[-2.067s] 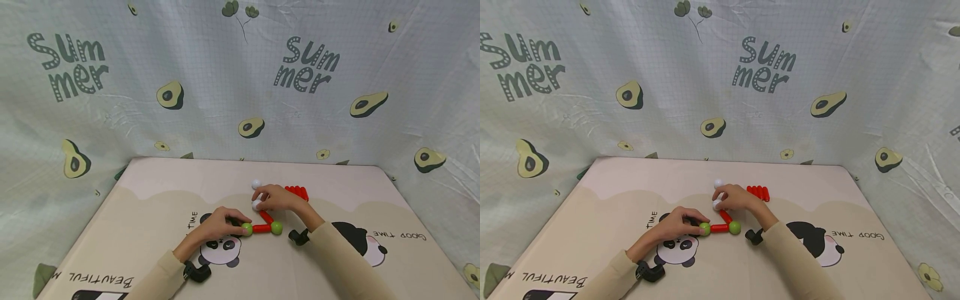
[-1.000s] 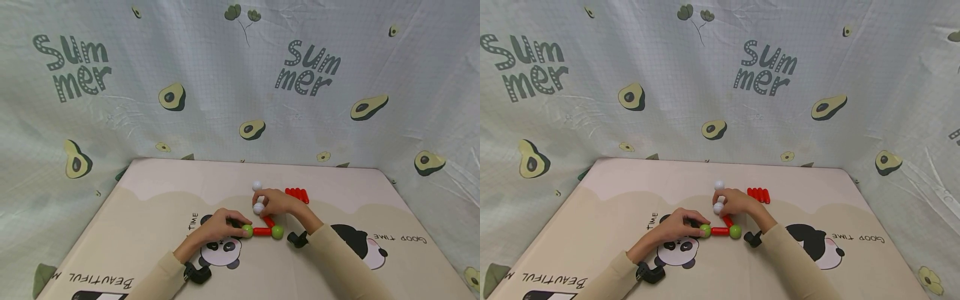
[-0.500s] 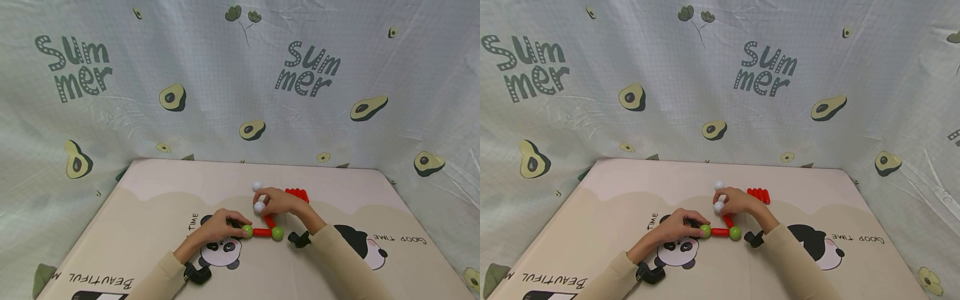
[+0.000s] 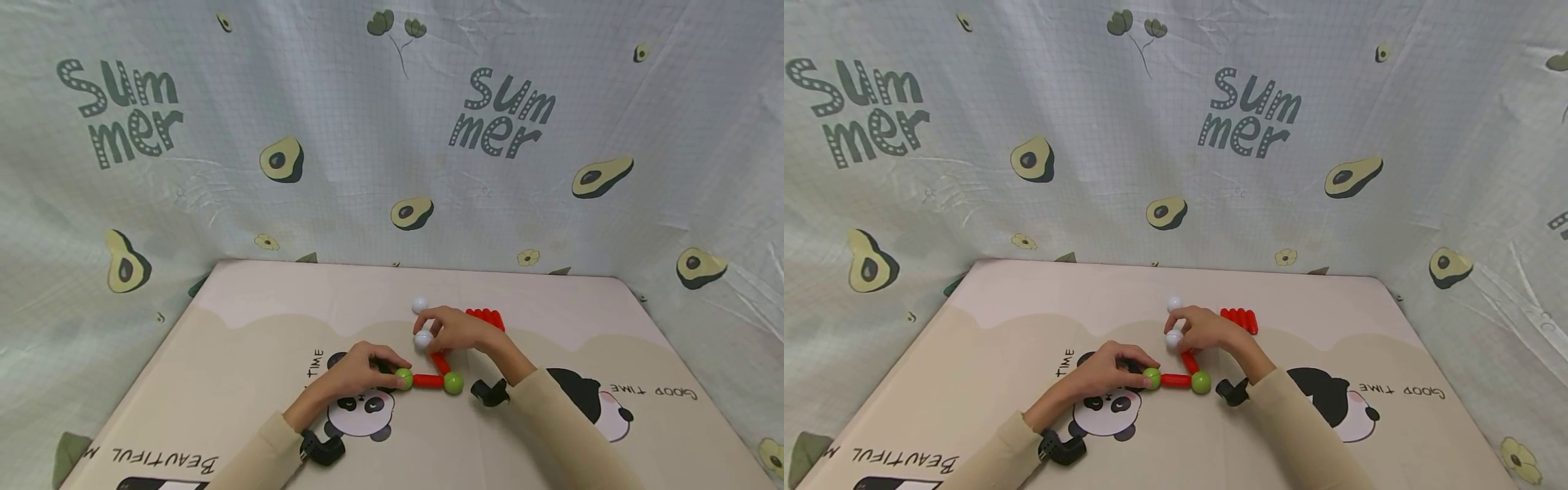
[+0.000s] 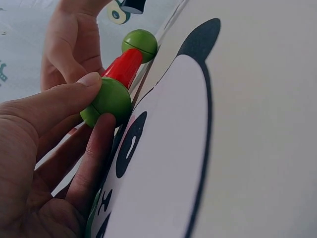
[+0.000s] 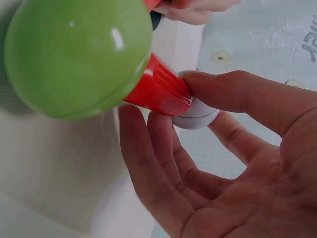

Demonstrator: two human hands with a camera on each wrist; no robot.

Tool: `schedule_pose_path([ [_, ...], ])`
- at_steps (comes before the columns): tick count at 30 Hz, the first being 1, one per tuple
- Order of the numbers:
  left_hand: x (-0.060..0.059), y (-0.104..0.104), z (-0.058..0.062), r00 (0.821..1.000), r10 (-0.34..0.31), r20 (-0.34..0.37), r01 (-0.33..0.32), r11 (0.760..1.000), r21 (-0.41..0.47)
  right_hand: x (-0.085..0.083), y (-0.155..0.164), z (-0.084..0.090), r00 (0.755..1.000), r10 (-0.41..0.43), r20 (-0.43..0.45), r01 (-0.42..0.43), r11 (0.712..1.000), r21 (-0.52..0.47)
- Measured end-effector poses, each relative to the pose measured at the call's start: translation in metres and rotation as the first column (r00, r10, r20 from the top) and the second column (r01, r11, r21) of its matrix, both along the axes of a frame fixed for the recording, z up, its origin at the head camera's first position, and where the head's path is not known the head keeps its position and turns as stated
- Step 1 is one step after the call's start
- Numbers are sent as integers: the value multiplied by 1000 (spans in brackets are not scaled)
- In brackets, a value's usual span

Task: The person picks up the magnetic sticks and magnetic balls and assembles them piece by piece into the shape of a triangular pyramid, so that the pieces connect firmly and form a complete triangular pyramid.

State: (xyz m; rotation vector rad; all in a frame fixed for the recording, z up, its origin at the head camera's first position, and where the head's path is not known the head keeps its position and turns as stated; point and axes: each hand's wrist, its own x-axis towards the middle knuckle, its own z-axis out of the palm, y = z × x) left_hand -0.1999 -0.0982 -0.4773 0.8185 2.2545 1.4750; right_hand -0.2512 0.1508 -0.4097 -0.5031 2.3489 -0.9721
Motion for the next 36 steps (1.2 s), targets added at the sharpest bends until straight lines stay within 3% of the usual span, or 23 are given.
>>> schedule_pose_path([
  [15, 2, -1, 1, 1000, 19, 25, -19, 1000, -16, 3, -1, 2, 1000, -6, 5, 6, 1000, 6],
  [36, 2, 0, -2, 1000, 26, -8, -26, 999, 19, 5, 1, -2, 1000, -21, -13, 21, 1000, 15],
])
